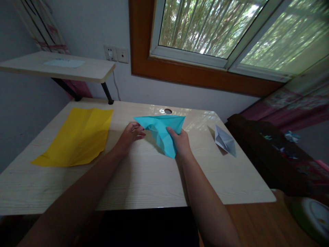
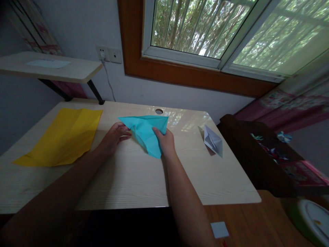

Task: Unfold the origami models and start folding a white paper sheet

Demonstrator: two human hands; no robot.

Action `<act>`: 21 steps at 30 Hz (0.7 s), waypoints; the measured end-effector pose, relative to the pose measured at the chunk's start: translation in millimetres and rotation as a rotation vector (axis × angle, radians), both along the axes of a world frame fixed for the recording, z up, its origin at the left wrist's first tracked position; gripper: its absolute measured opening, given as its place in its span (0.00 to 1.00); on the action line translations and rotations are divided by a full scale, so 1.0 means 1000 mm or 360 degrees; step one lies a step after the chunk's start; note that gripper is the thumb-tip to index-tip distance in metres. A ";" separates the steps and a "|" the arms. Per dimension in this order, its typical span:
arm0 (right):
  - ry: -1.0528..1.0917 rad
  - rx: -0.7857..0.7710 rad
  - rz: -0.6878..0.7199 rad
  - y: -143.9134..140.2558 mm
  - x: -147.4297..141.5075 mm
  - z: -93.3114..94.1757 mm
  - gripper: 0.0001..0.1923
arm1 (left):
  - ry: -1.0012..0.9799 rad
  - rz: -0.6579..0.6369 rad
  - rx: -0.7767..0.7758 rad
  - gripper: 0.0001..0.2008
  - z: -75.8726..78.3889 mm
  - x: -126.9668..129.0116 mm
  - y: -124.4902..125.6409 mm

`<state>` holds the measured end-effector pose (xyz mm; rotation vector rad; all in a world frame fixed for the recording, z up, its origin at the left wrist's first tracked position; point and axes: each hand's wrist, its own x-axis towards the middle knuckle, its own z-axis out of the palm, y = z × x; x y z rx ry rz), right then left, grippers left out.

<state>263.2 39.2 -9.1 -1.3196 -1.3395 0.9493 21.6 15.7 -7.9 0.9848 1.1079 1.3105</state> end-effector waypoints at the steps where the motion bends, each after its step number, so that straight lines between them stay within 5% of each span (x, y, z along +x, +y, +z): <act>1: 0.0027 -0.0037 0.0047 0.000 0.000 0.000 0.24 | -0.0024 -0.0037 0.0008 0.19 0.000 0.000 0.000; 6: -0.0079 -0.0031 0.0159 0.002 -0.003 -0.004 0.24 | -0.0023 -0.0045 0.0078 0.20 -0.003 -0.002 -0.003; 11: -0.0255 0.0328 -0.0198 0.005 -0.004 -0.006 0.27 | 0.0233 0.0265 0.0162 0.20 0.003 -0.004 -0.006; 15: -0.0398 0.0718 -0.0395 -0.007 -0.004 0.009 0.13 | 0.0603 0.0531 0.0289 0.18 0.010 -0.007 -0.012; 21: -0.0452 0.0947 0.0370 -0.029 -0.021 0.021 0.16 | 0.0959 0.0593 0.0565 0.14 0.016 -0.005 -0.019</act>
